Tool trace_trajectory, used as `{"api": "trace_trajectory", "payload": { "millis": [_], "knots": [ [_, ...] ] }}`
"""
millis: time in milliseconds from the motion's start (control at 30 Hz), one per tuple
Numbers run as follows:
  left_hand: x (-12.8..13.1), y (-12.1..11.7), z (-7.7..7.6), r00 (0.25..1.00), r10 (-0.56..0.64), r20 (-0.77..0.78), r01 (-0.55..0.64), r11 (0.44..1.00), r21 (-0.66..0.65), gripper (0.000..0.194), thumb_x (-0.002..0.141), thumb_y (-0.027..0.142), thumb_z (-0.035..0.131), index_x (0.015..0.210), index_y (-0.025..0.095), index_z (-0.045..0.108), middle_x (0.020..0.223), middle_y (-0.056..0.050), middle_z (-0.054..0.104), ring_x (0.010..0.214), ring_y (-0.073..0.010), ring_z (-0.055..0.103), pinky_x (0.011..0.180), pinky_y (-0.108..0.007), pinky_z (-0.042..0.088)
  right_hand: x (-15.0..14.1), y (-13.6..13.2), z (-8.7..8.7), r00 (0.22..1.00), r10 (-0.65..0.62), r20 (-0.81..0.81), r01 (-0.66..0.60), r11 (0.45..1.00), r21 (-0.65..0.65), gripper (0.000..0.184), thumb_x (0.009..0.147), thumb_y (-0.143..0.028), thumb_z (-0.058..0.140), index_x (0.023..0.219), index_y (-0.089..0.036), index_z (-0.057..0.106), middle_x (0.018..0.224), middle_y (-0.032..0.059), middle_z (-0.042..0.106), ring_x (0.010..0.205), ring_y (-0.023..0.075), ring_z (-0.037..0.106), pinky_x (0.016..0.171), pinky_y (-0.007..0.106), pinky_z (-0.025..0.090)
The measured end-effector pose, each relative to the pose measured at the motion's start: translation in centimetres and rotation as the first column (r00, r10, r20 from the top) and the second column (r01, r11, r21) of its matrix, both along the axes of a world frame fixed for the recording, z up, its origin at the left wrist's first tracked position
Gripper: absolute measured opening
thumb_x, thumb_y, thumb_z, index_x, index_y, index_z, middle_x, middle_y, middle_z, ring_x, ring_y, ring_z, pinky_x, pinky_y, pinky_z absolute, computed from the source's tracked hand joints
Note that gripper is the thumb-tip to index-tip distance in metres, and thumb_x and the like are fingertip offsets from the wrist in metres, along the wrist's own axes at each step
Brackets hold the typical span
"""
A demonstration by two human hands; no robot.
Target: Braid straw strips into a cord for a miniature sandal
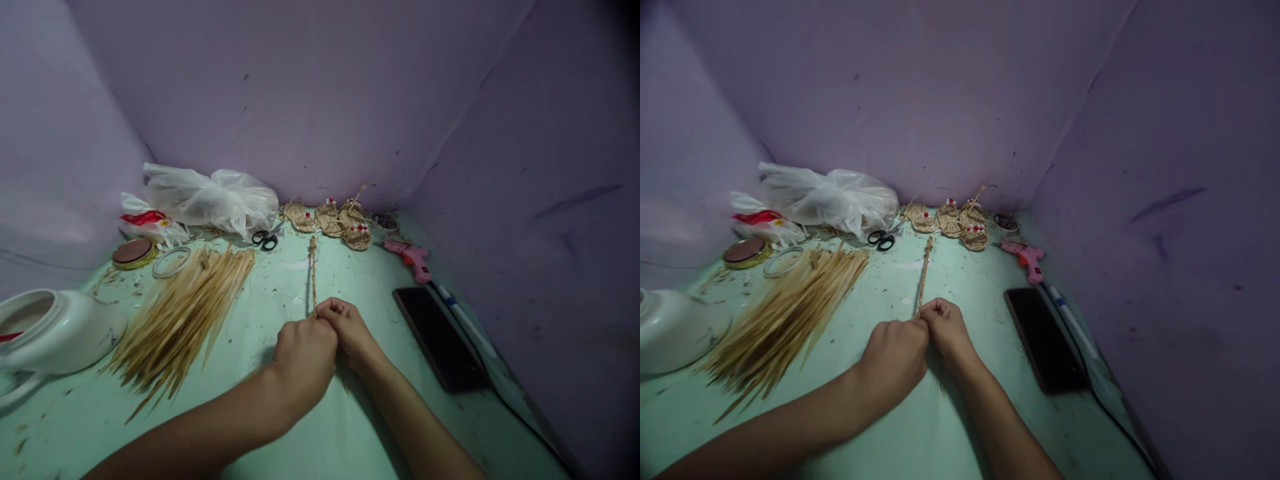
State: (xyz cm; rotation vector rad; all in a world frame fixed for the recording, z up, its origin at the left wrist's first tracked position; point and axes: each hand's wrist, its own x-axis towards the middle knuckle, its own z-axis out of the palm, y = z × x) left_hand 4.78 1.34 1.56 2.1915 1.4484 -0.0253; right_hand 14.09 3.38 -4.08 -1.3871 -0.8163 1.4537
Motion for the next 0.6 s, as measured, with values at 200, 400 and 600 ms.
{"api": "trace_trajectory", "payload": {
  "millis": [200, 400, 600],
  "knots": [
    [-2.0, 4.0, 0.3, 0.948, 0.241, 0.209, -0.247, 0.969, 0.002, 0.027, 0.071, 0.024, 0.042, 0.081, 0.012, 0.063, 0.067, -0.009, 0.061, 0.062, -0.0145, 0.055, 0.055, -0.023, 0.039, 0.5, 0.2, -0.1, 0.995, 0.097, -0.026, -0.097, 0.995, -0.022, 0.012, 0.059, -0.022, 0.054, 0.051, -0.015, 0.048, 0.039, -0.0062, 0.041, 0.036, 0.0047, 0.032, 0.039, 0.020, 0.020],
    [-2.2, 5.8, -1.3, 0.772, 0.523, 0.361, -0.144, 0.698, -0.702, 0.019, 0.067, 0.022, 0.045, 0.070, 0.009, 0.058, 0.041, 0.002, 0.046, 0.032, -0.0073, 0.039, 0.034, -0.019, 0.029, 0.5, 0.5, -0.2, 0.984, 0.171, -0.041, -0.169, 0.985, 0.045, 0.013, 0.062, -0.024, 0.053, 0.054, -0.015, 0.048, 0.046, -0.0021, 0.050, 0.044, 0.0079, 0.044, 0.045, 0.020, 0.028],
    [-2.5, 6.3, -3.4, 0.844, 0.388, 0.369, -0.176, 0.852, -0.493, 0.008, 0.053, 0.013, 0.046, 0.045, 0.013, 0.048, 0.033, 0.006, 0.030, 0.031, -0.0037, 0.024, 0.033, -0.019, 0.016, 1.3, 0.7, -1.0, 0.887, 0.229, 0.402, -0.316, 0.935, 0.164, 0.011, 0.068, -0.023, 0.048, 0.063, -0.014, 0.052, 0.054, 0.0003, 0.054, 0.049, 0.0085, 0.043, 0.047, 0.020, 0.028]
  ]
}}
